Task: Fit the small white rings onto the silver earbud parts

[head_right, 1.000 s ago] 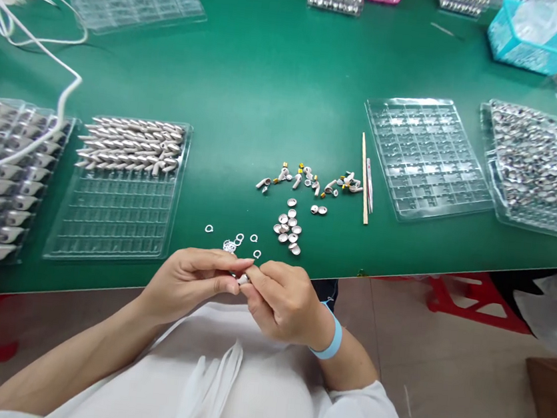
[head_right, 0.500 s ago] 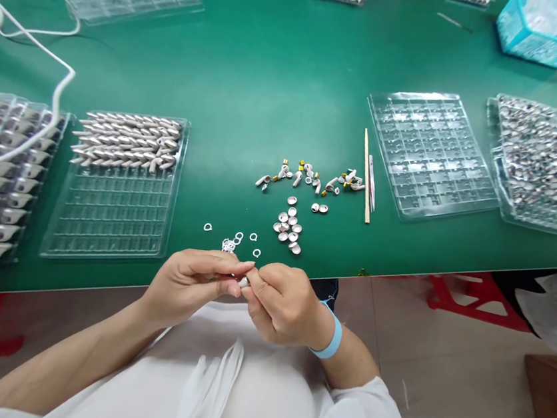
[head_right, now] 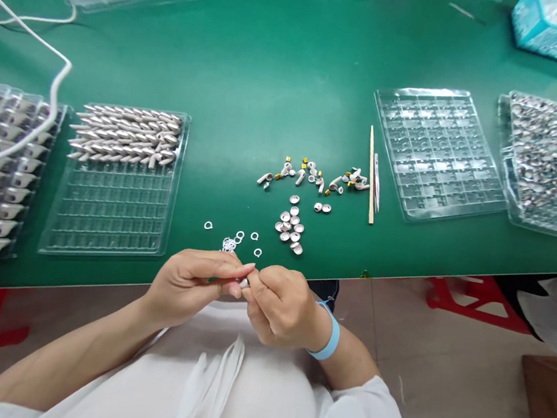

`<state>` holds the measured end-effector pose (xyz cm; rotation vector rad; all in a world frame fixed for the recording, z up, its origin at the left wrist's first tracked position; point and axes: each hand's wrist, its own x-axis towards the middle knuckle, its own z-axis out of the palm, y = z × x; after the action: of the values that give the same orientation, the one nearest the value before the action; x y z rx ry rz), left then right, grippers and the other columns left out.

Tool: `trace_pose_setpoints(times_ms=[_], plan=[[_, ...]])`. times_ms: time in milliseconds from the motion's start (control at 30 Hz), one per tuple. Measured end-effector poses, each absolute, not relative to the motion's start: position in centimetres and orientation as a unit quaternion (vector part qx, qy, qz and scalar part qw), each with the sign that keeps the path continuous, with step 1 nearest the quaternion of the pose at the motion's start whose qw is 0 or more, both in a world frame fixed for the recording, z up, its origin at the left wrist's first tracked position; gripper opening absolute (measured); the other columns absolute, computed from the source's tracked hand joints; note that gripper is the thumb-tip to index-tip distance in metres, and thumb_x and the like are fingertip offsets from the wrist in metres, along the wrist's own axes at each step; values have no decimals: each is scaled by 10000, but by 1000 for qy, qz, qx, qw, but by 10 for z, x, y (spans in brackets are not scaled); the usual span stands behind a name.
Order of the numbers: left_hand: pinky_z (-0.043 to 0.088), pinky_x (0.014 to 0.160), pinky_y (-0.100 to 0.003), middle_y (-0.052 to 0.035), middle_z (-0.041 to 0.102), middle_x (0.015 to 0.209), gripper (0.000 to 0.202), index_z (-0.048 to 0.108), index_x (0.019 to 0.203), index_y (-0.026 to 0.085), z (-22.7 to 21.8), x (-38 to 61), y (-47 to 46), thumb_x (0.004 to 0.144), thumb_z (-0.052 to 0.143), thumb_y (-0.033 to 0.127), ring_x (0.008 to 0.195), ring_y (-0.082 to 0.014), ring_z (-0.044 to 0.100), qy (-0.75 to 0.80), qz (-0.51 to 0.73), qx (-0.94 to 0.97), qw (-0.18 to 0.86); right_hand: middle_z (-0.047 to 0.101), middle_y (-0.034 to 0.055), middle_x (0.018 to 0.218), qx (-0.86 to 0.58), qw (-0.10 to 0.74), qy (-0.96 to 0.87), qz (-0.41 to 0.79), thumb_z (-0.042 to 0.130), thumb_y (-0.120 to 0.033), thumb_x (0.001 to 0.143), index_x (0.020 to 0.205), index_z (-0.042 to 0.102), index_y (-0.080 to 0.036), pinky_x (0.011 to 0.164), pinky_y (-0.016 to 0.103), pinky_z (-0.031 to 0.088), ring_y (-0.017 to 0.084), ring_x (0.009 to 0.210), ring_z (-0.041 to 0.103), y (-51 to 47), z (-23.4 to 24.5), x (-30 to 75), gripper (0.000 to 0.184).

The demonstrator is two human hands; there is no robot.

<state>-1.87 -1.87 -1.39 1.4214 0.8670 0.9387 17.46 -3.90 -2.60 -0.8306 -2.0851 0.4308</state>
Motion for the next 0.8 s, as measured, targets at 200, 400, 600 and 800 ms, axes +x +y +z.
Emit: trace_pose_setpoints(times_ms=[200,400,600,800], plan=[[553,558,-237,-74,753,703,200,794,988,166,-15,-19,-15,811,728,230,584,-142,645,422,376,591,576,627,84,794,-358,416,-816,182,479,-116,900,1230,532,-115,532,294,466,180,651,565,-38,-32,171,335],[610,667,-234,-82,790,865,294,742,1089,145,-4,-17,-11,802,697,187,708,-160,730,468,358,596,546,636,62,797,-404,406,-762,300,433,-81,915,1221,590,-206,571,314,534,200,668,631,-27,-24,167,366],[614,706,-237,-66,788,877,167,752,952,149,2,-54,5,812,677,200,754,-165,737,557,381,632,380,675,103,927,-402,357,-783,313,448,-148,918,1442,419,-263,634,347,622,253,753,703,-16,-21,181,537],[587,770,-265,-96,756,1017,250,740,1004,151,3,-140,36,863,634,328,865,-190,715,721,410,529,178,696,93,918,-484,382,-742,264,510,-226,906,1322,559,-378,524,310,618,255,682,722,-18,-26,209,446]])
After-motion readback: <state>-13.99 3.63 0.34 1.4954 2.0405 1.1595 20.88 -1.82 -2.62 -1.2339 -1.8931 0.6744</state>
